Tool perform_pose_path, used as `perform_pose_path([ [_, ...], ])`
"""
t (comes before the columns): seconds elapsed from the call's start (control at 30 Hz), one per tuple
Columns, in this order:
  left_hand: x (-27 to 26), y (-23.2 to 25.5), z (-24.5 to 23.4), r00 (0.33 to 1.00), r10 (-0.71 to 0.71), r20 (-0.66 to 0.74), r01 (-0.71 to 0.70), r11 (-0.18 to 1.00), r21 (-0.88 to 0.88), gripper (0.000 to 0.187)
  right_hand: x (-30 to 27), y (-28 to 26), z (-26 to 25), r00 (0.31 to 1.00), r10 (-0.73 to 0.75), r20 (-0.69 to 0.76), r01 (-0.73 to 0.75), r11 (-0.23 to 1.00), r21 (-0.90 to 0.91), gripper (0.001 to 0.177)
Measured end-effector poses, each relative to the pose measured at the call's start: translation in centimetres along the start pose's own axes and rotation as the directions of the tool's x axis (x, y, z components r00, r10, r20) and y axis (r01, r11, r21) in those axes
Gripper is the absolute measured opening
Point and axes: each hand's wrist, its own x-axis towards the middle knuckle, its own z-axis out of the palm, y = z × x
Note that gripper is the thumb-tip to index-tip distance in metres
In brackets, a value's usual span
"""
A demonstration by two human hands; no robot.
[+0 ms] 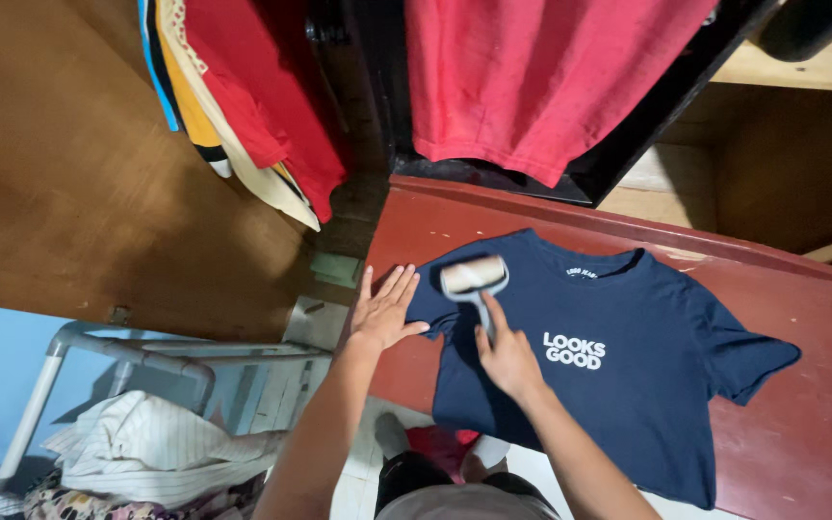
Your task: The person uses a lint roller to roll over three t-shirts laid on a small table. They roll a red and beige patterned shirt, then a navy blue shirt, and finally a black shirt. After rolling each shirt, the person places it on a hanger and hangs it in a wooden wardrobe.
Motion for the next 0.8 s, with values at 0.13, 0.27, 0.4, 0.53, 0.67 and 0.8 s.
perform_pose_path([
  [0.13,0.1,-0.2,0.4,0.999,-0.028,0.045,0.032,0.997,-0.074,0.109,4.1,-0.9,1.3,0.998,-0.041,-0.055,0.036,0.996,-0.079,0.066],
  [0.27,0.0,-0.4,0.7,0.998,-0.031,0.047,0.036,0.993,-0.115,0.110,4.3,-1.3,2.0,0.997,-0.019,-0.078,0.011,0.995,-0.098,0.066],
  [0.4,0.0,-0.4,0.5,0.999,-0.026,0.045,0.032,0.990,-0.137,0.112,-0.2,-0.6,1.6,0.998,-0.017,-0.056,0.012,0.995,-0.097,0.066],
  [0.53,-0.3,-0.4,0.0,0.998,-0.034,0.056,0.041,0.989,-0.141,0.112,-4.6,0.0,1.0,0.997,0.078,-0.006,-0.078,0.991,-0.106,0.067],
  [0.67,-0.3,-0.3,-0.3,0.998,-0.042,0.056,0.051,0.985,-0.166,0.113,-4.1,0.0,1.0,0.998,0.069,-0.014,-0.070,0.989,-0.130,0.067],
  [0.8,-0.6,-0.4,0.4,1.000,-0.017,-0.001,0.016,0.993,-0.118,0.110,-0.4,-0.7,1.4,0.998,-0.012,-0.056,0.006,0.994,-0.113,0.066],
])
